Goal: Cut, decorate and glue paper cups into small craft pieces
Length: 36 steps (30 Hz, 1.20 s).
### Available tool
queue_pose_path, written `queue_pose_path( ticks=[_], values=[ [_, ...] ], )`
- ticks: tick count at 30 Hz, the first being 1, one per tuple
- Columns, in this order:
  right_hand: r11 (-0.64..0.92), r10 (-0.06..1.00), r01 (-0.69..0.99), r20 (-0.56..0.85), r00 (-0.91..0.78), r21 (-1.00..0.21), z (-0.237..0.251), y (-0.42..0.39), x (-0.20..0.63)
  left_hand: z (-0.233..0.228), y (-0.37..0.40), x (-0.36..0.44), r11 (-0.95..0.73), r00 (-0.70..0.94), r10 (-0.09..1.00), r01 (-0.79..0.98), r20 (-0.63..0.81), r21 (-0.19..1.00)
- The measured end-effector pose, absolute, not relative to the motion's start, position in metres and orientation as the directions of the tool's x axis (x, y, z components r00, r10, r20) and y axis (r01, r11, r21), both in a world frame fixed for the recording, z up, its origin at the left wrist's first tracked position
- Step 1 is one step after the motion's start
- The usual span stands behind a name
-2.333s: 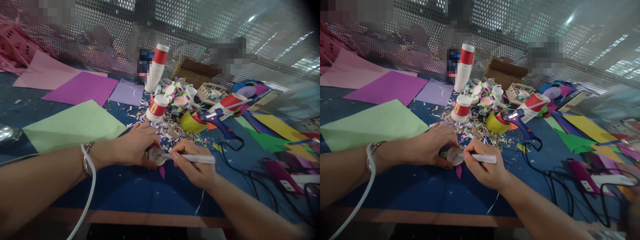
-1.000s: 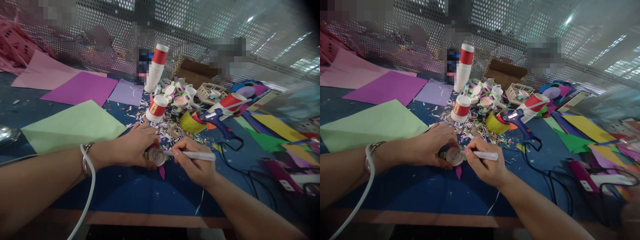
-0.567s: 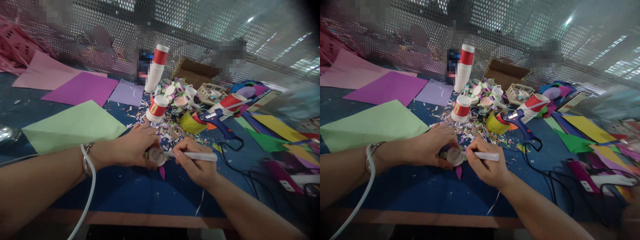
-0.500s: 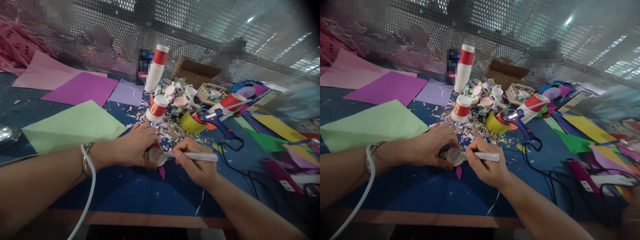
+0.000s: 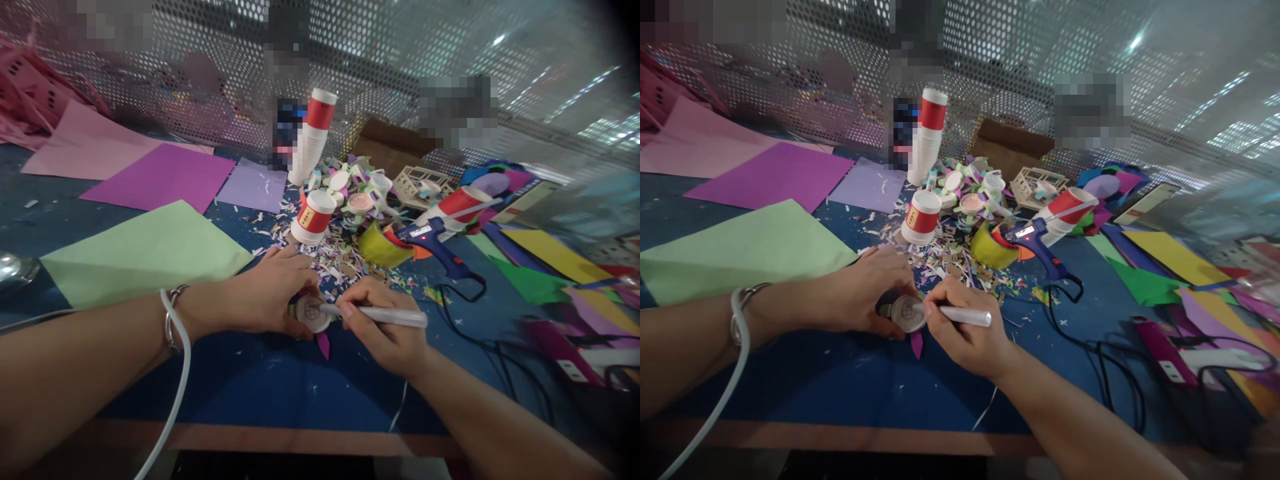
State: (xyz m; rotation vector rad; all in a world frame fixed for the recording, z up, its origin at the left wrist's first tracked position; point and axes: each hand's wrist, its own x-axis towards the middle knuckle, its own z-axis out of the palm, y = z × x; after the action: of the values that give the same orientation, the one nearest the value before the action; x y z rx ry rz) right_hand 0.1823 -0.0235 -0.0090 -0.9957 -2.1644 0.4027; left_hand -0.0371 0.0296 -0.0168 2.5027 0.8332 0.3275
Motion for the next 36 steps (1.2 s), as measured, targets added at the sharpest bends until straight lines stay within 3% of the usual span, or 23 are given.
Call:
queue_pose_path(
  ticks=[36],
  values=[
    [0.652, 0.757, 0.550, 0.493, -0.430, -0.522, -0.0109, -0.0215, 0.1863, -0.0183, 0.0294, -0.0366, -0.690, 0.778, 0.626, 0.519, 0.056, 0.505]
  ],
)
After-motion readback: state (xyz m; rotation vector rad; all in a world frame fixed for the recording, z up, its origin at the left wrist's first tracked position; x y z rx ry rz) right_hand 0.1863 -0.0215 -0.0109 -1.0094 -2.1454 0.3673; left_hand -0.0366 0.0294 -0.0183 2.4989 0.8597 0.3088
